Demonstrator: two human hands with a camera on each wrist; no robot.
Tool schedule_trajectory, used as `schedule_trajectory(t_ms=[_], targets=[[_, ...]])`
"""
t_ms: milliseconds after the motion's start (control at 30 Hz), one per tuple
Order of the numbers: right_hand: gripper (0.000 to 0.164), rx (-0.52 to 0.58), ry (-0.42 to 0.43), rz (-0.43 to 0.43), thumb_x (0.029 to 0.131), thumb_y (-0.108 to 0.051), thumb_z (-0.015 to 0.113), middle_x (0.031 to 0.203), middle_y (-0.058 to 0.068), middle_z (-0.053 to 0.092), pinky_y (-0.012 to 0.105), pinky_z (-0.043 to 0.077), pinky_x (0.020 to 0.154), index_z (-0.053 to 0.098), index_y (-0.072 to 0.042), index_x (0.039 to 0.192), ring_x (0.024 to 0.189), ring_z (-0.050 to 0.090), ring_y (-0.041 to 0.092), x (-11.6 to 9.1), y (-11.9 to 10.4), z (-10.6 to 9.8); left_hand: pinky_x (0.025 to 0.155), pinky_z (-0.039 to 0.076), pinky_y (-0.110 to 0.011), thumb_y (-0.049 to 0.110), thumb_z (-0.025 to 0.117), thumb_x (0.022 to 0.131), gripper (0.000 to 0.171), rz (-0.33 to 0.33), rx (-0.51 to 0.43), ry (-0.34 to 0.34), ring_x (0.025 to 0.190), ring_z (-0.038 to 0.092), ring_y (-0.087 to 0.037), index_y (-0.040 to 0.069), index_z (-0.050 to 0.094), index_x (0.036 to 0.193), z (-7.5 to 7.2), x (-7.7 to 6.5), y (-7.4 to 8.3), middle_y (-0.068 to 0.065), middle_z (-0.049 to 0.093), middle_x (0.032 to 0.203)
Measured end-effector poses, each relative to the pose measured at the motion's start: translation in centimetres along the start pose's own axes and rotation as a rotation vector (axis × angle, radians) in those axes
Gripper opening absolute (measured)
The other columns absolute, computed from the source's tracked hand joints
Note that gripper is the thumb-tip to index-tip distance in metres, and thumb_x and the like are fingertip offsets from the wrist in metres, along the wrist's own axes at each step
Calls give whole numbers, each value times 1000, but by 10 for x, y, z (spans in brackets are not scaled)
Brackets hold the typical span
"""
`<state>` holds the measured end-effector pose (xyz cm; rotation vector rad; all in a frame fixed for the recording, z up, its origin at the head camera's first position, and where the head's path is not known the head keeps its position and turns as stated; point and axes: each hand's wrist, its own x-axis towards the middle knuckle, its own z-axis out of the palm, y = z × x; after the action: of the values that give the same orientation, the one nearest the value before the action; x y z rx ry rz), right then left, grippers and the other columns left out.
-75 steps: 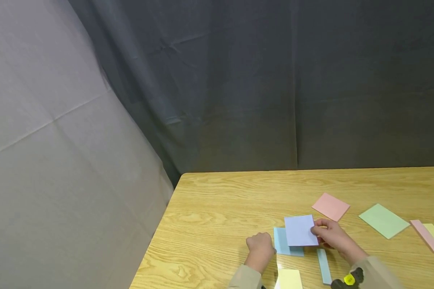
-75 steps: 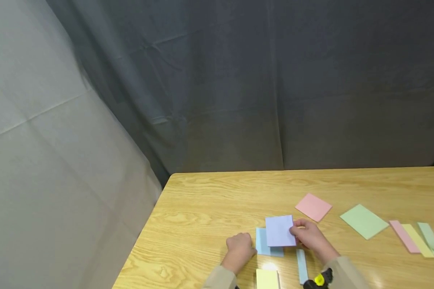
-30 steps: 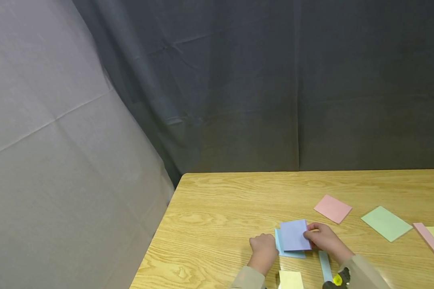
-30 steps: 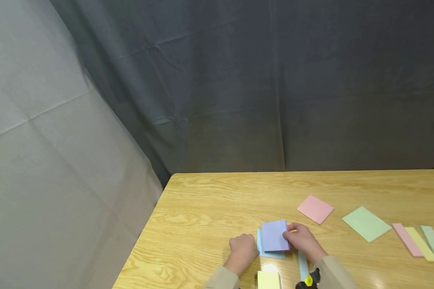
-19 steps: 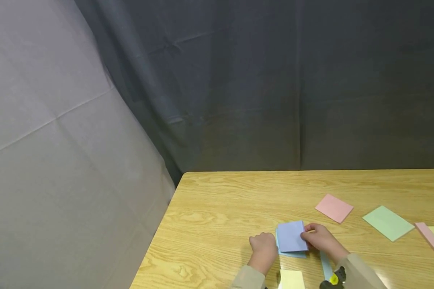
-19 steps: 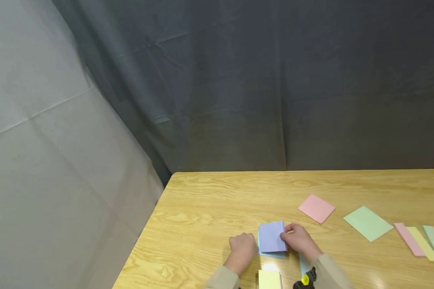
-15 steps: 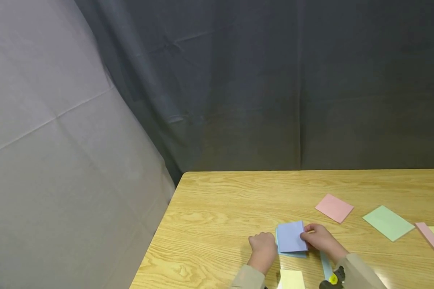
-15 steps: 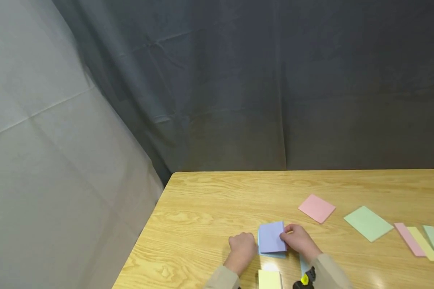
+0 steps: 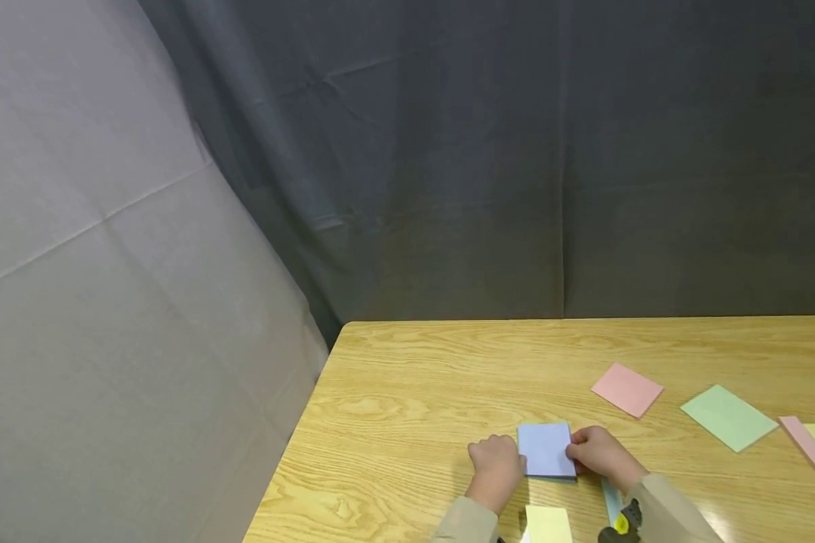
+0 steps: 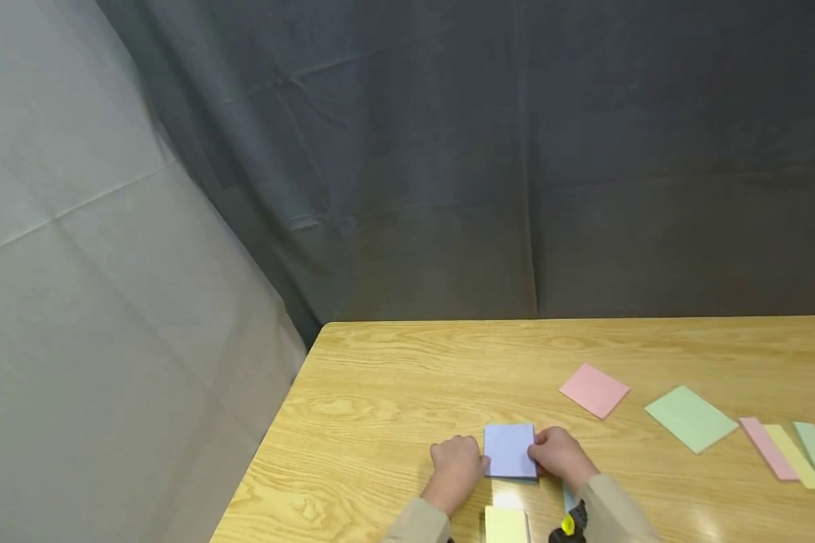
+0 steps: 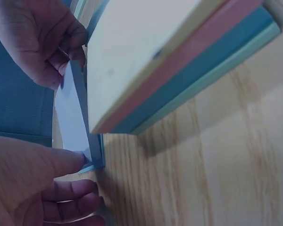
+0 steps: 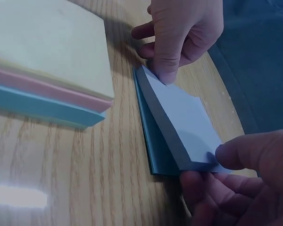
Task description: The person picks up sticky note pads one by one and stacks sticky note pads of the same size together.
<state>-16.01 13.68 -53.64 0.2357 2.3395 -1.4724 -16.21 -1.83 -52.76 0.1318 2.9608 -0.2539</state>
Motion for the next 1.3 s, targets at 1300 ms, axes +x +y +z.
schedule_trajectory(t_ms=[1300], targets=[[36,-75,71,44,81,-3,45,70,10,51,32,45,54,38,18,110,59,50,19,-8,10,-57,58,41,-28,45,65,77,33,-7,-21,-76,53,49,-11,13,64,69,-11,-1,1,2,52,57]])
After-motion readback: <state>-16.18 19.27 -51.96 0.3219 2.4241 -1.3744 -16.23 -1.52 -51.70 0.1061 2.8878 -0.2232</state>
